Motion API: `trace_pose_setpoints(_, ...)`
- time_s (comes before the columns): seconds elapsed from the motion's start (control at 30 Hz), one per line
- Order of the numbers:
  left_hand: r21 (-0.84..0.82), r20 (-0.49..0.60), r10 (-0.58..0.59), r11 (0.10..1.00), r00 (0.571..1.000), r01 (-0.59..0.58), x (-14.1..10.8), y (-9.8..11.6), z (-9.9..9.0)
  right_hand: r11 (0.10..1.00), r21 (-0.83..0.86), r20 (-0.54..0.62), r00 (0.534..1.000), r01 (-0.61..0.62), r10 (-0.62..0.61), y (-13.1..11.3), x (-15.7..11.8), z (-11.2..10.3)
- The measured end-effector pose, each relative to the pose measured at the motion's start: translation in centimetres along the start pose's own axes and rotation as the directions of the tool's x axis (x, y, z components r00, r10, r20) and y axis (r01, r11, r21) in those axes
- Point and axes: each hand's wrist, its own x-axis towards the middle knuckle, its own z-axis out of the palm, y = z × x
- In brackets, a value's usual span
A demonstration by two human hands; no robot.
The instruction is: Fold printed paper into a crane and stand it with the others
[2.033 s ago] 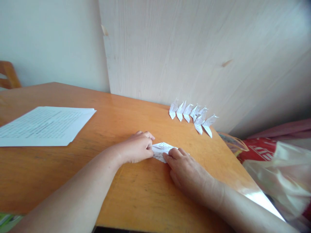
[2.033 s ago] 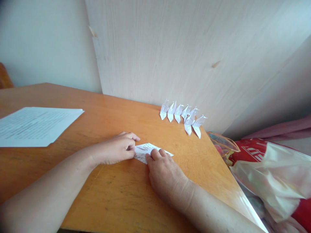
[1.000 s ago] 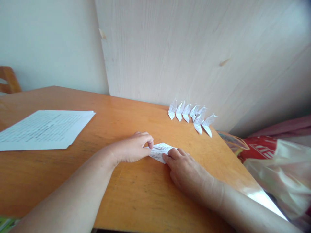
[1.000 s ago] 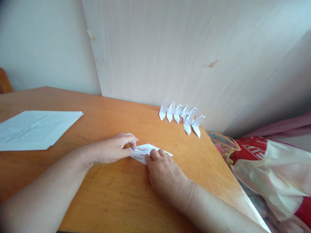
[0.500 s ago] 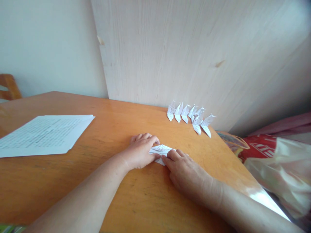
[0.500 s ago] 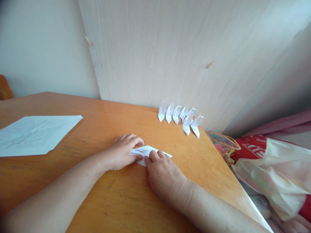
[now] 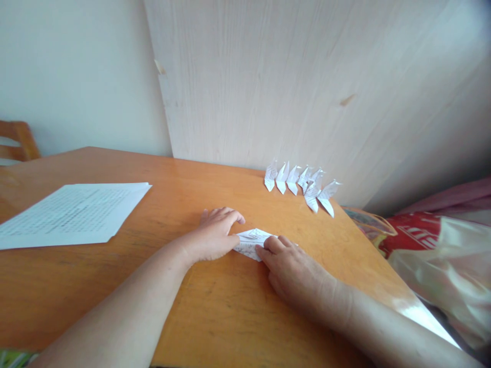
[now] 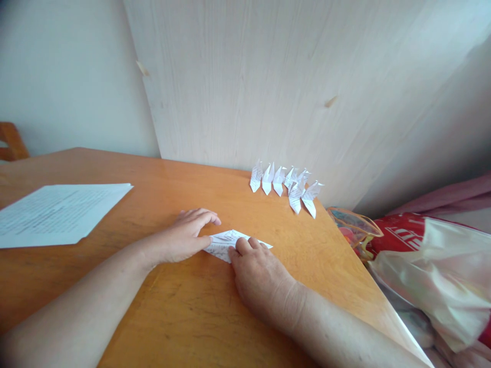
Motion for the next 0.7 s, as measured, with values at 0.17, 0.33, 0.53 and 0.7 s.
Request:
trace_pose_setpoints(0.17,0.022,-0.011,0.035,0.999,0.999,-0.035,0.0,0.3,0.4,1.0,0.018,-0.002,1.0,0.001,-0.001,0.1,0.0,0.1)
trace_pose_setpoints(0.33,0.046,-0.001,0.176,0.983,0.984,-0.175,-0.4,1.1,0.2,1.0,0.001,-0.016,1.0,0.005,-0.005,0.1,0.0,0.5)
trace_pose_setpoints(0.53,0.069,0.011,0.297,0.952,0.955,-0.297,-0.7,1.7,0.3,0.999,0.026,-0.046,0.999,0.024,-0.022,0.2,-0.1,0.6)
trace_pose_setpoints(0.7,0.062,-0.001,0.307,0.95,0.952,-0.307,-0.9,1.7,0.5,0.999,0.029,-0.055,0.998,0.017,-0.016,0.0,0.0,0.3)
